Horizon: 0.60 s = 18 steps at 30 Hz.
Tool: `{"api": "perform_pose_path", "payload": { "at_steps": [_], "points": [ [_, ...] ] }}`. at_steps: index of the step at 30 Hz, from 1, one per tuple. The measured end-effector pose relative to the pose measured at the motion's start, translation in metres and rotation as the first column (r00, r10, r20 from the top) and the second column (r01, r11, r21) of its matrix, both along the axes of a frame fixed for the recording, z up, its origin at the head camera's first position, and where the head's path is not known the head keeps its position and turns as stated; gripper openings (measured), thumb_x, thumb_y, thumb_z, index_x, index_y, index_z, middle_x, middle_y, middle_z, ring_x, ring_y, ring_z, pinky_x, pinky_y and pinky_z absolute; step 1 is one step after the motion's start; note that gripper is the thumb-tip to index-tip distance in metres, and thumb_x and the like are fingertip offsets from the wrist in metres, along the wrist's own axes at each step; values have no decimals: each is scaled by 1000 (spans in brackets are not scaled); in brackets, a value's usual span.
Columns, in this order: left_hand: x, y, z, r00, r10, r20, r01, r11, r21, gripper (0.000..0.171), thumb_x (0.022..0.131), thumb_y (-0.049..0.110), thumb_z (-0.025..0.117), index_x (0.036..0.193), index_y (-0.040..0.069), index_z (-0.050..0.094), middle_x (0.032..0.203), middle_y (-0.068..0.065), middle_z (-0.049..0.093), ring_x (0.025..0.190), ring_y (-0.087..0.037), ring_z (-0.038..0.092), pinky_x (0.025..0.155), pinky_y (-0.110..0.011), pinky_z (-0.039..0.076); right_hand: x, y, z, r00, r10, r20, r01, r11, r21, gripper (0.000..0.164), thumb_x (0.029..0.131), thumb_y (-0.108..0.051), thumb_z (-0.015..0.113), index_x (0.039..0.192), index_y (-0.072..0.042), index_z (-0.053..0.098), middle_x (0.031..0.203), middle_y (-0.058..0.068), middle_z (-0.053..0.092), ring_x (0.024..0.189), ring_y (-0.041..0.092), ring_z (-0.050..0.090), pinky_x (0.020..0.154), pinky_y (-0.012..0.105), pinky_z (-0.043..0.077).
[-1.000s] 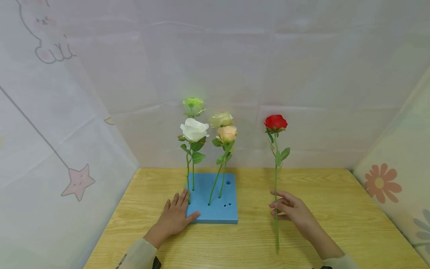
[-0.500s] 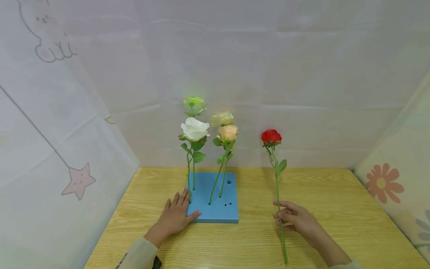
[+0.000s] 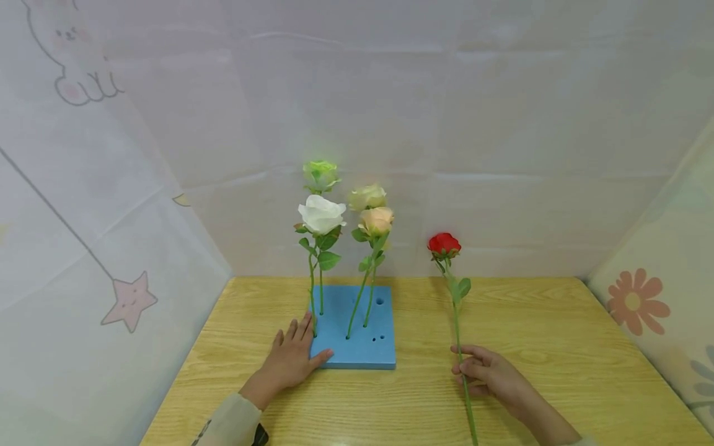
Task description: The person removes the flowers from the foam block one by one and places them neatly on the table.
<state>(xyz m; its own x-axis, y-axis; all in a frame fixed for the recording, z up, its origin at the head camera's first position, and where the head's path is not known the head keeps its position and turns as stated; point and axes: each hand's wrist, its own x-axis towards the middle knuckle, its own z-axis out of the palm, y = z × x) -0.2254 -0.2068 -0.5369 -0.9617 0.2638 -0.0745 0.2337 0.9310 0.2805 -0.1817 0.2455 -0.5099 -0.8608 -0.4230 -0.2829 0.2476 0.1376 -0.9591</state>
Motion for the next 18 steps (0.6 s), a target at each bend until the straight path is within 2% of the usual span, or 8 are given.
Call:
{"api": "perform_pose_path", "payload": {
  "at_steps": [8,18],
  "points": [
    [1,0,2,1000,5,8,-5,1000,0,97,97,73,41,162,3,20,170,-12,8,153,-45,15,116,-71,14,1,4,-8,999,32,39,-30,998,-48,69,104,-24,60,154,9,27,119,18,64,103,27,68,90,39,58],
    [0,0,1,1000,5,12,-5,1000,3,97,97,73,40,163,5,15,170,-11,7,154,-44,12,117,-70,14,3,3,-18,996,48,80,-42,996,-80,68,103,-20,60,153,12,26,114,15,66,99,23,69,90,40,58]
  ]
}}
